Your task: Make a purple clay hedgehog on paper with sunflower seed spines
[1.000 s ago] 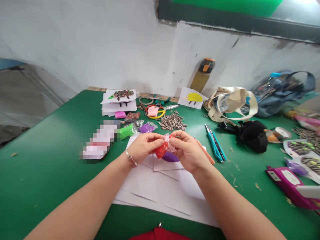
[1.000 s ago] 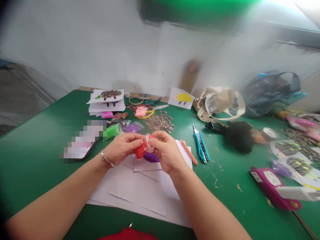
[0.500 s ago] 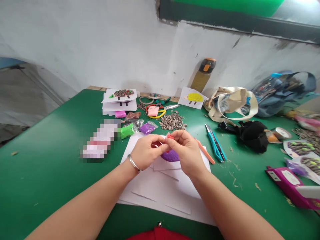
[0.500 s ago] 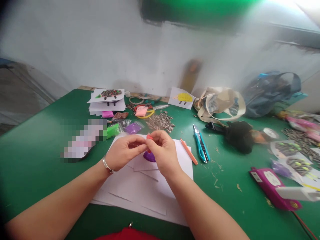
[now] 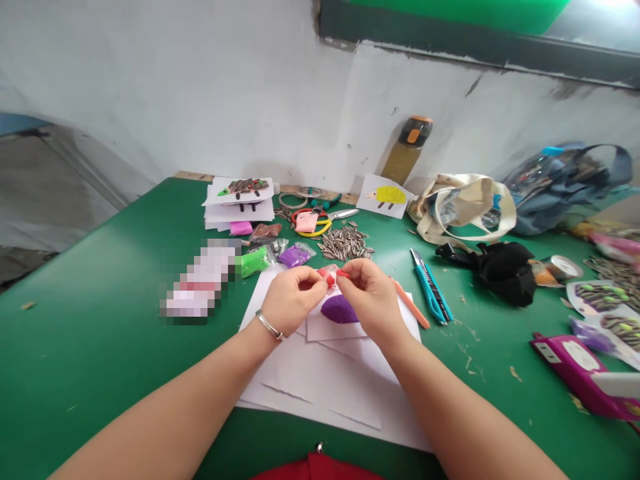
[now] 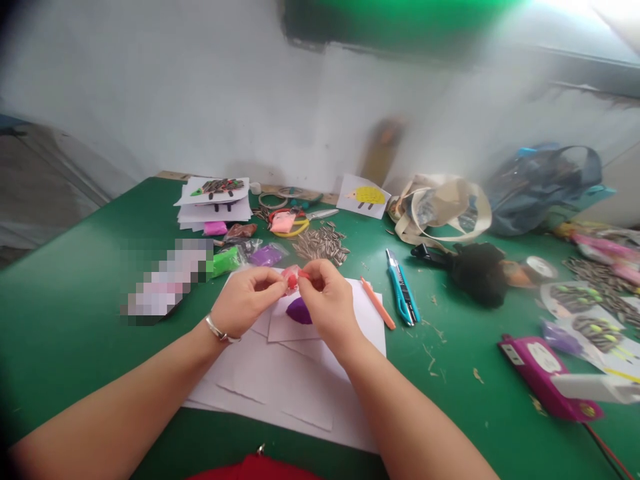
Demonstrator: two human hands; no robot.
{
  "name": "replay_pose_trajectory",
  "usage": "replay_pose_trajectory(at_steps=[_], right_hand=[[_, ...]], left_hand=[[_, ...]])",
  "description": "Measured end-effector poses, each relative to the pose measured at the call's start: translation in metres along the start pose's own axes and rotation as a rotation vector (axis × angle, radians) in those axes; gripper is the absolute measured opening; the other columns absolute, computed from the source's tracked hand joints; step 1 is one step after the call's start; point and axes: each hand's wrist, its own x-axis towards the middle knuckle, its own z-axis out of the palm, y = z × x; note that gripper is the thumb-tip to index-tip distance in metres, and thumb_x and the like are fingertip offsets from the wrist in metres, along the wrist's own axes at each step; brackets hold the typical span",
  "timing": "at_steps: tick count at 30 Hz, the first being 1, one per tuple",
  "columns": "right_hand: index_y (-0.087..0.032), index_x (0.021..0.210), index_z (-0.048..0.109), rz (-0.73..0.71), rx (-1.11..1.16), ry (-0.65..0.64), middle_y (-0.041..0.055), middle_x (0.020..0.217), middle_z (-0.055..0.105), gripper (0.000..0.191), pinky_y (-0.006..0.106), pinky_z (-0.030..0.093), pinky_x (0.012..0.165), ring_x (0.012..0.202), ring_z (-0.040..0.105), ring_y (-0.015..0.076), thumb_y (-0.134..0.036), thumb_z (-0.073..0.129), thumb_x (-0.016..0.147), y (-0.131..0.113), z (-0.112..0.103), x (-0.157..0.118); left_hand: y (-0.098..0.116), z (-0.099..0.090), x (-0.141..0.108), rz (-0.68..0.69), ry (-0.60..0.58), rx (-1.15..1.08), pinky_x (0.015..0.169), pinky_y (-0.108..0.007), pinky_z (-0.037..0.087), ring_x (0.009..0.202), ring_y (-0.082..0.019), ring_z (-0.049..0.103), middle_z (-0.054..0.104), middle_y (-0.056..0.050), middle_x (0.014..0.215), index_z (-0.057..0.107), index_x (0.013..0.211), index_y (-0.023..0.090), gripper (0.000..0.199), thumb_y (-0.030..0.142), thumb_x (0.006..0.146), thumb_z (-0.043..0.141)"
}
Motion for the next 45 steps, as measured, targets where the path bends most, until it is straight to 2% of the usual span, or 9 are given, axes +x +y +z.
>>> replay_pose_trajectory(at_steps=[6, 11, 16, 20, 24, 30, 33, 38, 45], right_hand=[[-0.018, 0.091, 0.067, -0.636, -0.573, 0.023, 0.0071, 0.085, 0.067, 0.015, 0.034, 0.045, 0.075, 0.081, 0.057, 0.0193, -0.017, 0.053, 0.094, -0.004, -0.004, -0.006], [-0.016, 0.087, 0.067, -0.757, -0.782, -0.029, 0.0082, 0.081, 0.064, 0.022, 0.032, 0.044, 0.071, 0.075, 0.053, 0.0187, -0.013, 0.047, 0.096, -0.006, -0.004, -0.007], [-0.017, 0.079, 0.065, -0.692, -0.945, -0.155, 0.0068, 0.077, 0.059, 0.026, 0.032, 0.041, 0.067, 0.070, 0.048, 0.0189, -0.008, 0.045, 0.093, 0.001, -0.005, -0.005], [-0.018, 0.078, 0.067, -0.521, -0.672, -0.205, 0.0062, 0.080, 0.063, 0.026, 0.029, 0.044, 0.068, 0.074, 0.055, 0.0177, -0.010, 0.048, 0.092, 0.003, -0.004, -0.003], [-0.022, 0.089, 0.071, -0.329, -0.398, -0.120, 0.0033, 0.086, 0.070, 0.018, 0.028, 0.048, 0.074, 0.081, 0.063, 0.0163, -0.013, 0.055, 0.089, 0.006, -0.004, 0.001], [-0.025, 0.088, 0.073, -0.207, -0.294, -0.110, 0.0010, 0.088, 0.073, 0.017, 0.031, 0.049, 0.078, 0.084, 0.065, 0.0175, -0.018, 0.058, 0.087, 0.013, -0.005, 0.007], [-0.025, 0.087, 0.074, -0.183, -0.258, -0.123, 0.0002, 0.086, 0.073, 0.018, 0.030, 0.048, 0.078, 0.082, 0.065, 0.0165, -0.019, 0.057, 0.087, 0.011, -0.004, 0.006], [-0.026, 0.086, 0.075, -0.054, -0.148, -0.162, 0.0000, 0.087, 0.074, 0.016, 0.030, 0.049, 0.076, 0.084, 0.066, 0.0171, -0.024, 0.059, 0.085, 0.006, -0.001, 0.004], [-0.027, 0.089, 0.076, -0.016, -0.059, -0.244, 0.0007, 0.091, 0.074, 0.016, 0.032, 0.051, 0.080, 0.087, 0.067, 0.0178, -0.028, 0.061, 0.084, 0.005, -0.003, 0.004]], left_hand=[[0.001, 0.001, 0.001, 0.015, -0.006, 0.023, 0.064, -0.025, 0.051, 0.068, -0.017, 0.065, 0.072, -0.004, 0.072, 0.071, 0.070, 0.015, 0.026, 0.040, 0.076, 0.066], [0.000, 0.001, 0.000, 0.024, -0.020, 0.038, 0.064, -0.024, 0.051, 0.067, -0.016, 0.064, 0.072, -0.004, 0.071, 0.070, 0.069, 0.015, 0.027, 0.040, 0.077, 0.064], [-0.005, 0.002, 0.001, 0.046, 0.010, 0.096, 0.066, -0.024, 0.051, 0.068, -0.016, 0.064, 0.071, -0.003, 0.072, 0.070, 0.069, 0.015, 0.023, 0.034, 0.078, 0.061], [-0.009, 0.001, 0.001, 0.054, -0.038, 0.087, 0.066, -0.025, 0.052, 0.070, -0.017, 0.066, 0.073, -0.003, 0.075, 0.070, 0.071, 0.016, 0.021, 0.033, 0.079, 0.060], [-0.011, 0.001, 0.002, 0.057, -0.122, 0.054, 0.068, -0.026, 0.053, 0.074, -0.018, 0.068, 0.074, -0.004, 0.080, 0.072, 0.079, 0.016, 0.022, 0.034, 0.082, 0.059], [-0.018, 0.001, 0.003, 0.406, -0.056, 0.331, 0.086, -0.035, 0.052, 0.091, -0.021, 0.067, 0.074, -0.006, 0.095, 0.072, 0.088, 0.018, 0.020, 0.018, 0.084, 0.052], [-0.024, 0.000, 0.005, 0.499, 0.026, 0.449, 0.099, -0.042, 0.048, 0.108, -0.025, 0.063, 0.070, -0.010, 0.113, 0.068, 0.108, 0.016, 0.026, 0.021, 0.084, 0.058], [-0.029, -0.001, 0.008, 0.377, -0.048, 0.453, 0.102, -0.039, 0.048, 0.115, -0.025, 0.062, 0.065, -0.011, 0.128, 0.060, 0.127, 0.015, 0.047, 0.030, 0.083, 0.066], [-0.015, -0.003, 0.006, 0.248, -0.070, 0.389, 0.082, -0.030, 0.052, 0.086, -0.019, 0.066, 0.073, -0.001, 0.094, 0.070, 0.096, 0.021, 0.019, 0.023, 0.079, 0.062]])
